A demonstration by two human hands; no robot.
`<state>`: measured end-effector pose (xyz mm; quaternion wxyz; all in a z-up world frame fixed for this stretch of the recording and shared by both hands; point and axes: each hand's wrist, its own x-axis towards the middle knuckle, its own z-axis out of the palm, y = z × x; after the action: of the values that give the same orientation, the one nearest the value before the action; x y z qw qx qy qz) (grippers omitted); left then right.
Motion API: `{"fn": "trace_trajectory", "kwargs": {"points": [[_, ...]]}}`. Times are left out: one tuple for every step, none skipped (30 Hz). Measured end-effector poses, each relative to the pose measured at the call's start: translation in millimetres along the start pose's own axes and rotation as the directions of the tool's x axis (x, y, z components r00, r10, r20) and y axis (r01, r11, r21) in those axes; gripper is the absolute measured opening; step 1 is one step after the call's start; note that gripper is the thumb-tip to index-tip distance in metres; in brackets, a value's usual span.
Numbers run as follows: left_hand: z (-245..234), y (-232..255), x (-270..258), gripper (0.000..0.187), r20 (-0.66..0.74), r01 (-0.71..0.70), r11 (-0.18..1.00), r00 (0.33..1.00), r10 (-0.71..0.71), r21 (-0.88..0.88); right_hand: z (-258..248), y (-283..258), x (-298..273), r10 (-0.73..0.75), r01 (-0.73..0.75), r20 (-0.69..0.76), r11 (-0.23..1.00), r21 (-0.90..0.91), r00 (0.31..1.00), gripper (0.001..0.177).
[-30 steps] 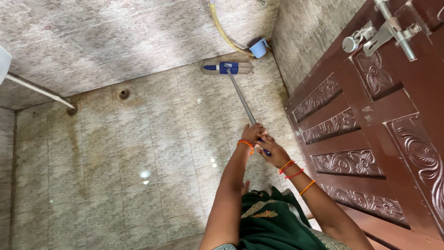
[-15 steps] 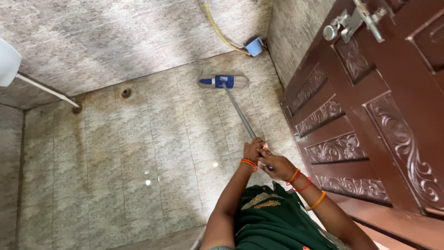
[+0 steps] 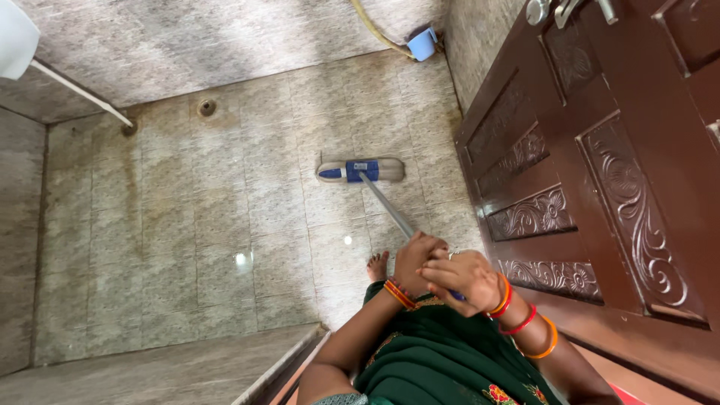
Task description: The person cleans a tiled floor by hand using a mop, moving it across the surface.
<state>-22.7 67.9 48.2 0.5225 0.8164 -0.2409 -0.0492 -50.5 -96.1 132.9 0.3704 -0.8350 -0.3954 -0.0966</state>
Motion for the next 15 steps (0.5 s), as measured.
{"fn": "trace_trajectory", "kwargs": {"points": [[0.2, 0.5, -1.6, 0.02, -0.031, -0.023, 0.999, 0.999, 0.025, 0.04, 0.9, -1.2, 2.7, -0.029, 0.03, -0.016, 0.998, 0.06, 0.999, 0.028], [0.4, -2.6, -2.0, 0.017, -0.062, -0.045, 0.996, 0.997, 0.05, 0.08, 2.3, -0.7, 5.4, -0.056, 0.06, -0.034, 0.991, 0.12, 0.998, 0.029], [1.1, -7.9, -2.1, 0.015, -0.089, -0.062, 0.991, 0.993, 0.073, 0.12, 4.9, 0.5, 8.0, -0.069, 0.073, -0.037, 0.99, 0.124, 0.997, 0.03], [1.8, -14.6, -0.7, 0.014, -0.13, -0.083, 0.987, 0.986, 0.101, 0.134, 8.4, 2.9, 11.6, -0.082, 0.086, -0.041, 0.988, 0.127, 0.996, 0.03], [2.5, -21.6, 1.9, 0.013, -0.167, -0.108, 0.983, 0.977, 0.132, 0.148, 11.2, 6.3, 15.6, -0.093, 0.098, -0.047, 0.987, 0.127, 0.995, 0.031], [2.3, -28.6, 4.8, 0.012, -0.204, -0.131, 0.978, 0.965, 0.163, 0.163, 13.4, 10.4, 20.0, -0.07, 0.073, -0.025, 0.988, 0.135, 0.997, 0.031], [0.0, -36.3, 9.2, 0.011, -0.211, -0.135, 0.976, 0.963, 0.17, 0.168, 15.5, 14.7, 25.2, -0.045, 0.046, -0.006, 0.989, 0.14, 0.999, 0.031], [-4.0, -44.0, 14.2, 0.01, -0.218, -0.14, 0.975, 0.96, 0.176, 0.173, 17.9, 18.9, 31.0, -0.021, 0.019, 0.013, 0.989, 0.143, 1.0, 0.031], [-9.5, -51.9, 21.7, 0.01, -0.224, -0.149, 0.972, 0.956, 0.188, 0.18, 20.8, 24.0, 38.4, -0.043, 0.044, -0.017, 0.992, 0.122, 0.999, 0.031], [-15.4, -59.3, 29.1, 0.009, -0.228, -0.155, 0.972, 0.954, 0.194, 0.176, 24.3, 29.3, 46.2, -0.065, 0.069, -0.047, 0.993, 0.099, 0.997, 0.03], [-21.1, -66.2, 35.5, 0.008, -0.231, -0.159, 0.972, 0.953, 0.197, 0.171, 27.7, 34.7, 52.9, -0.086, 0.092, -0.075, 0.993, 0.077, 0.993, 0.029], [-27.2, -73.6, 42.5, 0.008, -0.235, -0.164, 0.972, 0.951, 0.2, 0.166, 31.7, 41.1, 59.9, -0.056, 0.061, -0.062, 0.995, 0.081, 0.996, 0.029], [-33.9, -81.7, 49.3, 0.009, -0.229, -0.157, 0.974, 0.954, 0.191, 0.161, 37.6, 47.5, 67.3, -0.026, 0.03, -0.048, 0.996, 0.086, 0.998, 0.029], [-40.8, -90.9, 56.7, 0.01, -0.223, -0.15, 0.976, 0.958, 0.182, 0.156, 44.2, 54.7, 74.8, 0.005, -0.001, -0.035, 0.996, 0.09, 0.999, 0.029], [-47.3, -100.9, 63.8, 0.011, -0.219, -0.141, 0.978, 0.96, 0.172, 0.152, 51.1, 62.7, 82.1, 0.012, -0.01, -0.031, 0.997, 0.071, 0.999, 0.027]]}}
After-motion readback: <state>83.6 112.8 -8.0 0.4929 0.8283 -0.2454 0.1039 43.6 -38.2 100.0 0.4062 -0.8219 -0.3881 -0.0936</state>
